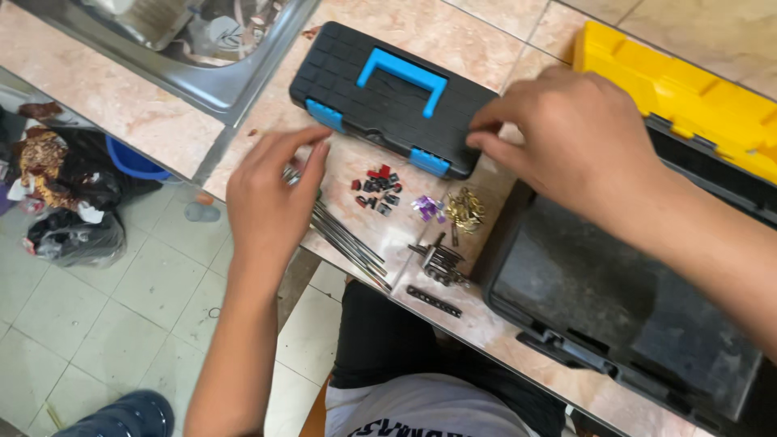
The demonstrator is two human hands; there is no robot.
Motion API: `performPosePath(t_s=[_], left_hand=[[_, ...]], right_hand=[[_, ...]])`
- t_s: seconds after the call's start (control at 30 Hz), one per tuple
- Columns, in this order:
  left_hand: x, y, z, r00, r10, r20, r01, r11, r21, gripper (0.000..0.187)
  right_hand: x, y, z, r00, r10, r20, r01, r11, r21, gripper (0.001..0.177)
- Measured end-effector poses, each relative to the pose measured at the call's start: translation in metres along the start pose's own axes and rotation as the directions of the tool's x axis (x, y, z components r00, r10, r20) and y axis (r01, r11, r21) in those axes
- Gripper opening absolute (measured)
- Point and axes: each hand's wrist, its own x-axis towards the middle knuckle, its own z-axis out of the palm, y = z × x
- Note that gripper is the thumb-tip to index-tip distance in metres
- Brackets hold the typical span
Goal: The person packs hand tools from a tiled work table into toolboxes. They place wrenches, screwdrivers, a utility knife, hex keys and pliers into a small black-and-blue toolbox, close its latches, then open a large yellow toolbox and arrange a multimeter, wire cutters, a crimping tool and a cordless drill inside it.
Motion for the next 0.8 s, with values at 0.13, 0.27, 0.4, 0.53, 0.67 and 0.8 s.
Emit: performPosePath(t_s=[0.13,0.27,0.4,0.53,0.67,0.8], left_hand=[[0.061,-0.015,0.025,0.940,0.339,0.031,-0.339,0.926,0.165,0.016],[0.107,-0.021,0.048,0.803,0.582,0.131,-0.594,0.762,0.259,0.038],[0.129,-0.023,0.066,0.743,0.638,0.204,-0.667,0.674,0.318,0.036],[0.140,-0.026,0.073,0.680,0.670,0.297,-0.729,0.578,0.366,0.032],[0.135,-0.029,0.070,0.622,0.703,0.344,-0.769,0.467,0.437,0.021],[0.133,-0.037,0.059,0.598,0.747,0.290,-0.791,0.491,0.366,0.021]], right_hand=[[0.044,0.007,0.033,0.997,0.076,-0.027,-0.077,0.997,-0.016,0.021],[0.067,0.013,0.053,0.997,0.075,-0.007,-0.075,0.992,-0.102,0.031],[0.076,0.016,0.065,0.999,0.045,-0.028,-0.049,0.987,-0.152,0.028],[0.077,0.016,0.069,0.996,-0.026,-0.080,0.003,0.963,-0.269,0.030],[0.074,0.012,0.068,0.986,-0.099,-0.137,0.052,0.947,-0.316,0.030],[0.071,0.010,0.063,0.999,0.018,-0.028,-0.020,0.996,-0.083,0.027]])
